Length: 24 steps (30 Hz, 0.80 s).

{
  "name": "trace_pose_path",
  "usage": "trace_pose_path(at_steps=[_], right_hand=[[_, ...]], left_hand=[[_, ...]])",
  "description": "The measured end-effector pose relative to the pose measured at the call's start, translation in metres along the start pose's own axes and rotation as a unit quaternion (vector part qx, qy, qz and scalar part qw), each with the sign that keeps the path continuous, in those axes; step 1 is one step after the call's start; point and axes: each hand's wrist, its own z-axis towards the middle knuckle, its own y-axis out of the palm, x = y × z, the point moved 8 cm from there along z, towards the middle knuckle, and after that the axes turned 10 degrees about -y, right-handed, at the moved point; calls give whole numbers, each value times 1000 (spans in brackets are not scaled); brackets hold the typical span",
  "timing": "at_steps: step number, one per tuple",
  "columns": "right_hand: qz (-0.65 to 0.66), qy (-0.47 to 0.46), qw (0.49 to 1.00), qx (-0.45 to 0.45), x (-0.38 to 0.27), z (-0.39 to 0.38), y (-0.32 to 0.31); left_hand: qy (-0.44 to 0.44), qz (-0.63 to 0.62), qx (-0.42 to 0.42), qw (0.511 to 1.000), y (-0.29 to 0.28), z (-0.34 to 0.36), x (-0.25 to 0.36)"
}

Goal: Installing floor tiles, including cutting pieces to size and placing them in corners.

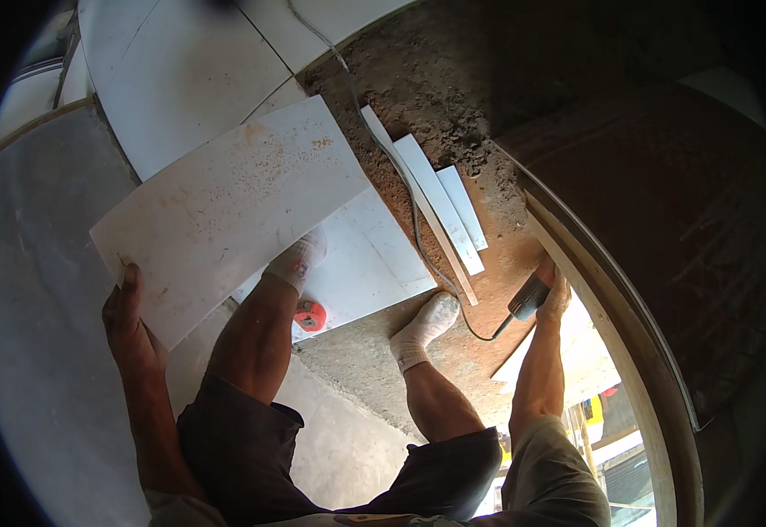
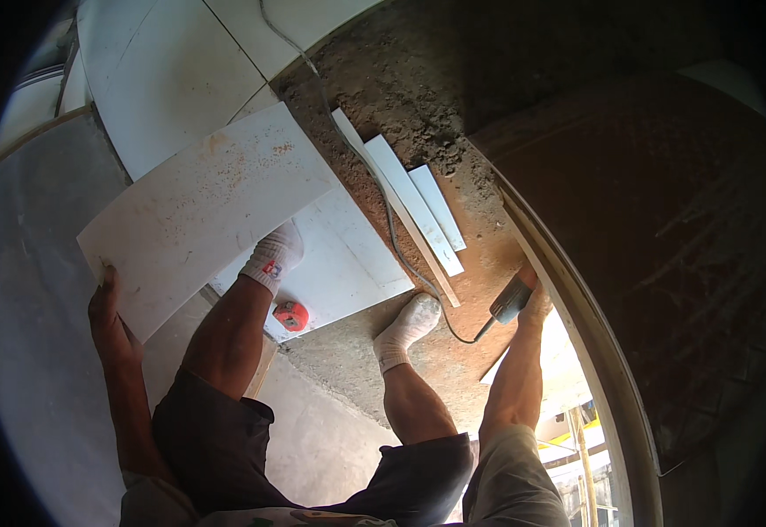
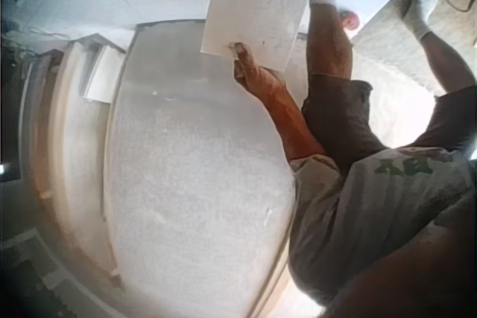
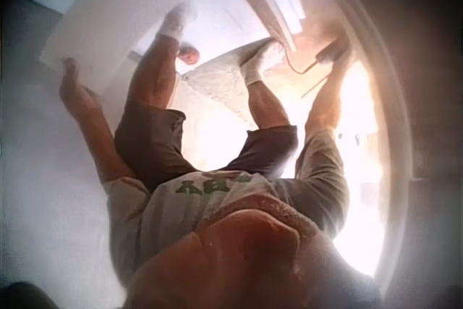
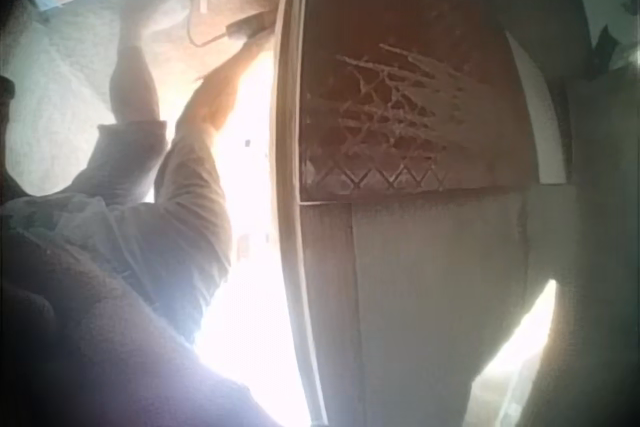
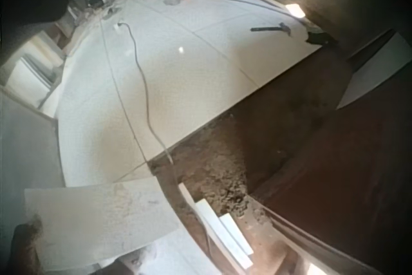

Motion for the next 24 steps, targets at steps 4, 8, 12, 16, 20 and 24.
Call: trace_pose_path(at_steps=[4,8,12,16,20,24], right_hand=[[-107,36,994,3,-2,-8,3],[-186,18,982,-35,-10,-12,15],[-304,23,952,-32,-18,-20,14],[-514,64,855,-14,-53,-62,9],[-377,108,898,-200,-117,-158,81],[115,366,836,-392,-230,-291,212]], left_hand=[[0,0,10,1000,0,3,0],[15,6,9,1000,-1,7,0],[-20,13,11,1000,-8,11,-10],[-5,-34,-22,999,-8,15,-20],[-10,-134,-57,989,-2,2,-27],[-152,-239,-60,957,3,-34,-20]])
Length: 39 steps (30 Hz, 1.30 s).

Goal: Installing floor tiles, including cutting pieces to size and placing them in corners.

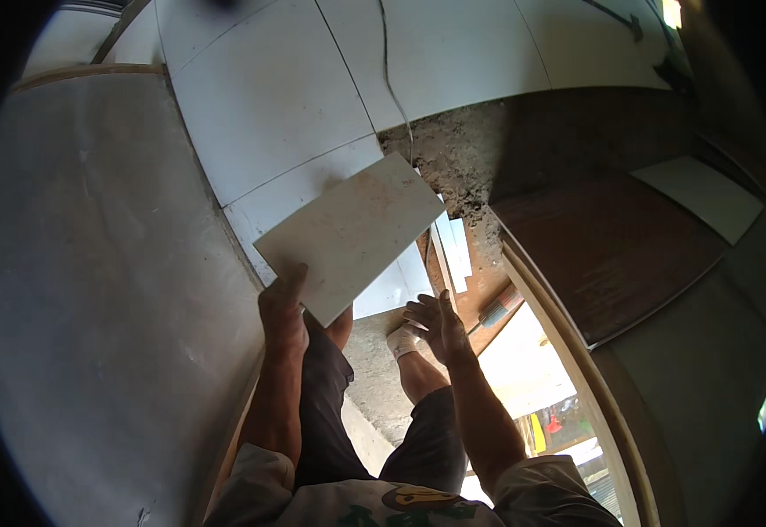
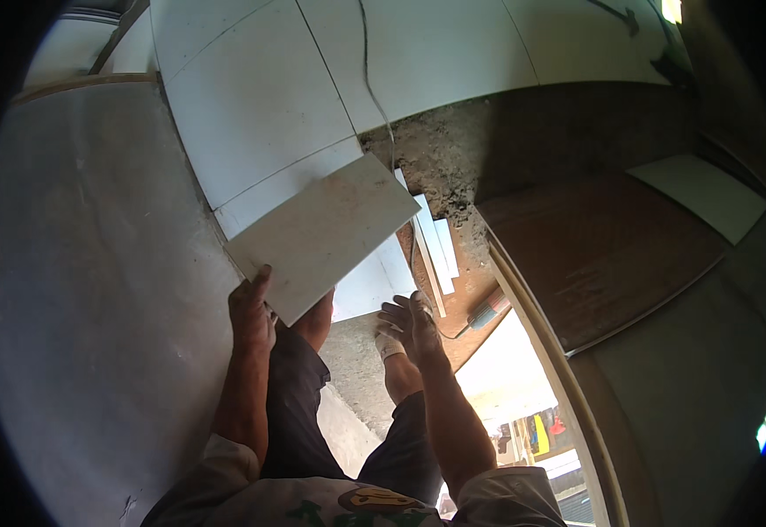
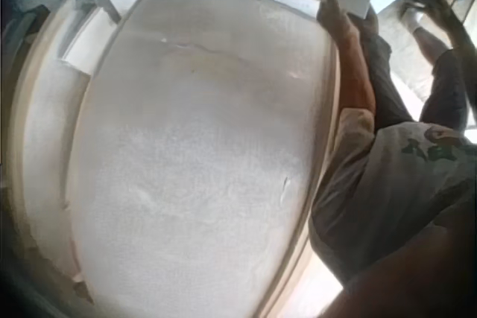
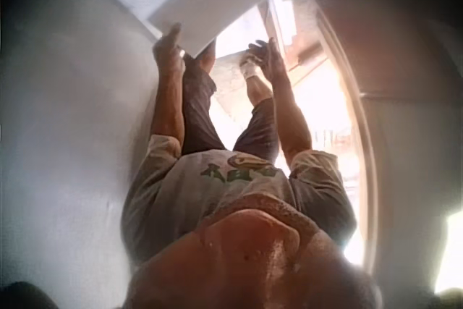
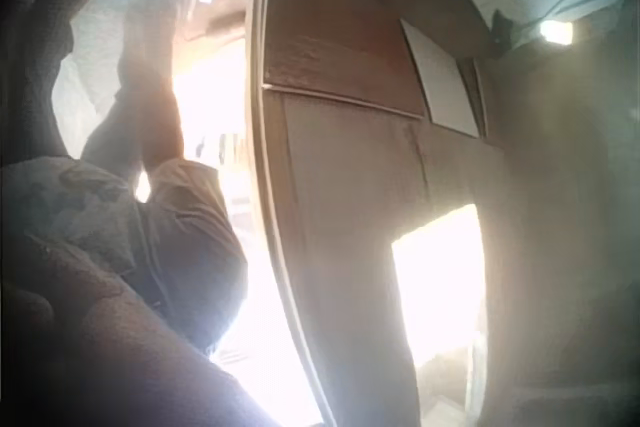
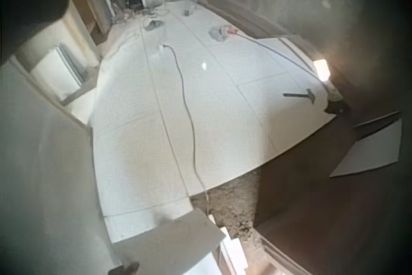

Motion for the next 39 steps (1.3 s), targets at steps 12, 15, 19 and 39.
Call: trace_pose_path(at_steps=[12,15,19,39], right_hand=[[27,-161,985,-51,-249,-96,326],[-27,-230,972,-34,-324,-121,327],[-119,-281,941,150,-418,-138,280],[-893,-45,421,153,-760,116,670]], left_hand=[[32,303,-184,935,3,-139,271],[153,306,-85,936,-49,-128,388],[235,182,46,954,-128,-98,501],[-142,10,107,984,-176,157,611]])
